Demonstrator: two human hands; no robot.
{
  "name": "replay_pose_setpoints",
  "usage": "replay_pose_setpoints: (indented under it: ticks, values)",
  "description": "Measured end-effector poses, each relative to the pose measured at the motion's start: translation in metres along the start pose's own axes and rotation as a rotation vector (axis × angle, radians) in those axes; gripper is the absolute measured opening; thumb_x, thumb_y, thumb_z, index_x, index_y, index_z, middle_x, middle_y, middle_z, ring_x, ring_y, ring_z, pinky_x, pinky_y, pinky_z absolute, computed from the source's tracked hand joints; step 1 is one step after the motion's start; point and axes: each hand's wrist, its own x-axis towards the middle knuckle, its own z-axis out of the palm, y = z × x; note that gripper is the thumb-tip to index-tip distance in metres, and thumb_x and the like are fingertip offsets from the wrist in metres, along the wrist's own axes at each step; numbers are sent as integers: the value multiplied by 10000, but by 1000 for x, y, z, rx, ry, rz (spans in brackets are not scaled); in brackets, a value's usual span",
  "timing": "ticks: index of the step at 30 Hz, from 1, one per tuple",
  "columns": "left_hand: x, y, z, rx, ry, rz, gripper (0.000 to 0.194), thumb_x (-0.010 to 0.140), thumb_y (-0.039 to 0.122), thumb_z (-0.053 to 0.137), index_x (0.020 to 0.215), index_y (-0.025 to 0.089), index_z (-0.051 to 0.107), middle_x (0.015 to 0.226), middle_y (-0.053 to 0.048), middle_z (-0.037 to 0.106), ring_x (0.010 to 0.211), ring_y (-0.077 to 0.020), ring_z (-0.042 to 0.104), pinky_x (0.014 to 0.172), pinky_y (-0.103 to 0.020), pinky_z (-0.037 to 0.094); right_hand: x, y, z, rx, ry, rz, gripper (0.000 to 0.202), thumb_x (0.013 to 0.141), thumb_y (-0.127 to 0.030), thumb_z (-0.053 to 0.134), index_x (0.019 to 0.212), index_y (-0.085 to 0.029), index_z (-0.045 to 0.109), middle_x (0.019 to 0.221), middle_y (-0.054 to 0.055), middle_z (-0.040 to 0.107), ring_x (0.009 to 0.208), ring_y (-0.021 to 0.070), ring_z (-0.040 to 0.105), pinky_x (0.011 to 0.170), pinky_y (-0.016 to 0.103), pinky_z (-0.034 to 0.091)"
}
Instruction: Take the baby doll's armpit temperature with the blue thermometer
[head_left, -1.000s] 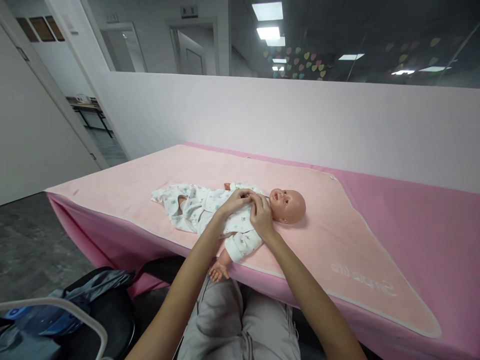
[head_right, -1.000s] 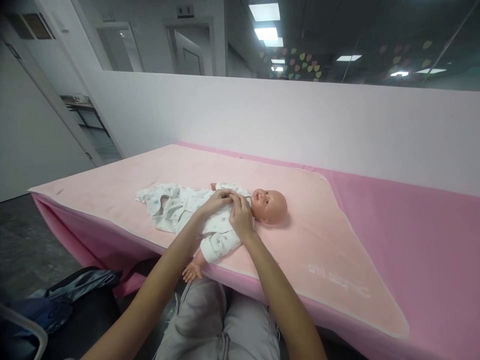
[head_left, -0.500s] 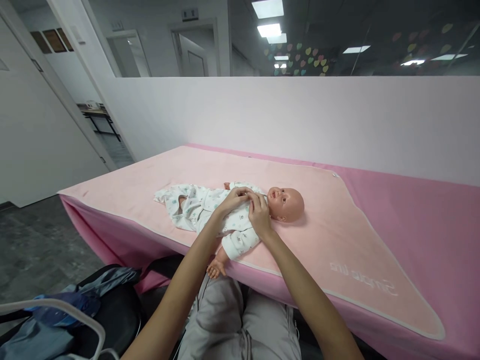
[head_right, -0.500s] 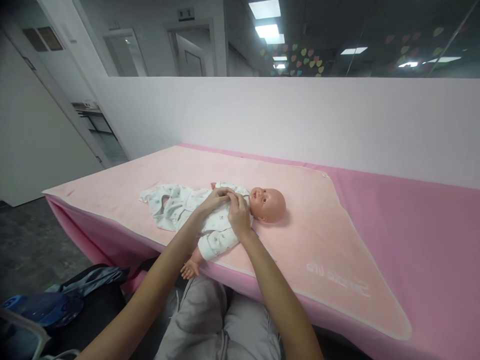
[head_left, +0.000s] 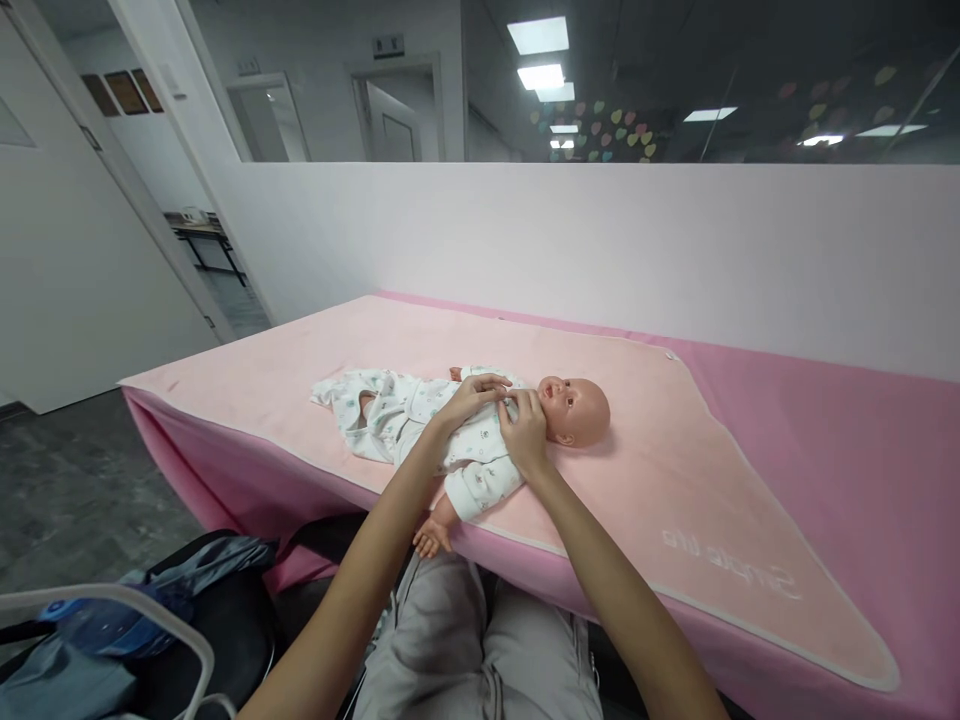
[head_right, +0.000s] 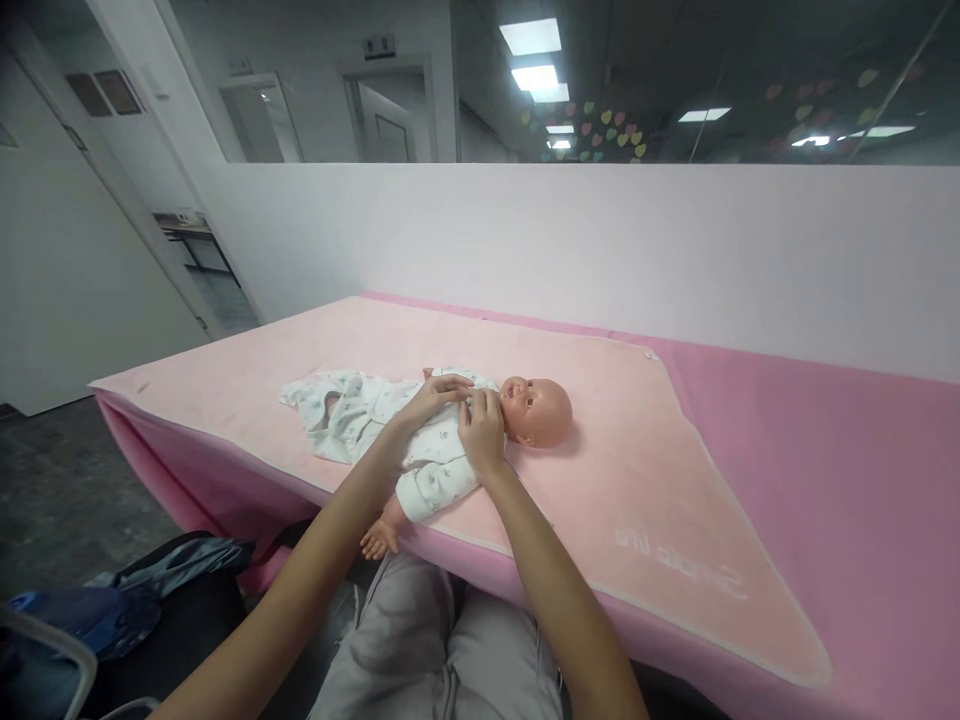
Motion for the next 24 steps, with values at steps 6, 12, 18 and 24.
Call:
replay_pose_setpoints:
  ticks: [6,12,18,24]
  values:
    - [0,-4,-2,-42,-7,26,285,662,183,649,937,107,649,758,-35,643,750,-138,590,738,-262,443,0,4,2,-1,44,-31,60,828,-212,510,783,-193,546,782,42,577,773,183,534,725,323,455]
    - [-3,-1,-1,-84,-23,21,279,672,193,645,939,111,652,758,-32,634,724,-125,582,698,-244,428,-1,5,3,-21,46,-27,96,833,-212,485,752,-189,532,721,32,577,720,181,529,672,306,441]
    - [2,-7,-2,-119,-29,31,200,650,181,656,834,104,641,716,-21,626,696,-114,573,688,-240,422,1,2,-1,-27,30,-55,121,818,-162,462,737,-186,549,733,41,585,729,179,543,689,308,459]
    - [5,-14,-4,-109,-15,43,176,658,175,652,817,105,630,702,-15,626,696,-109,573,684,-229,419,0,4,-1,-31,37,-101,221,783,-85,422,806,-156,630,815,75,623,786,184,574,720,306,488]
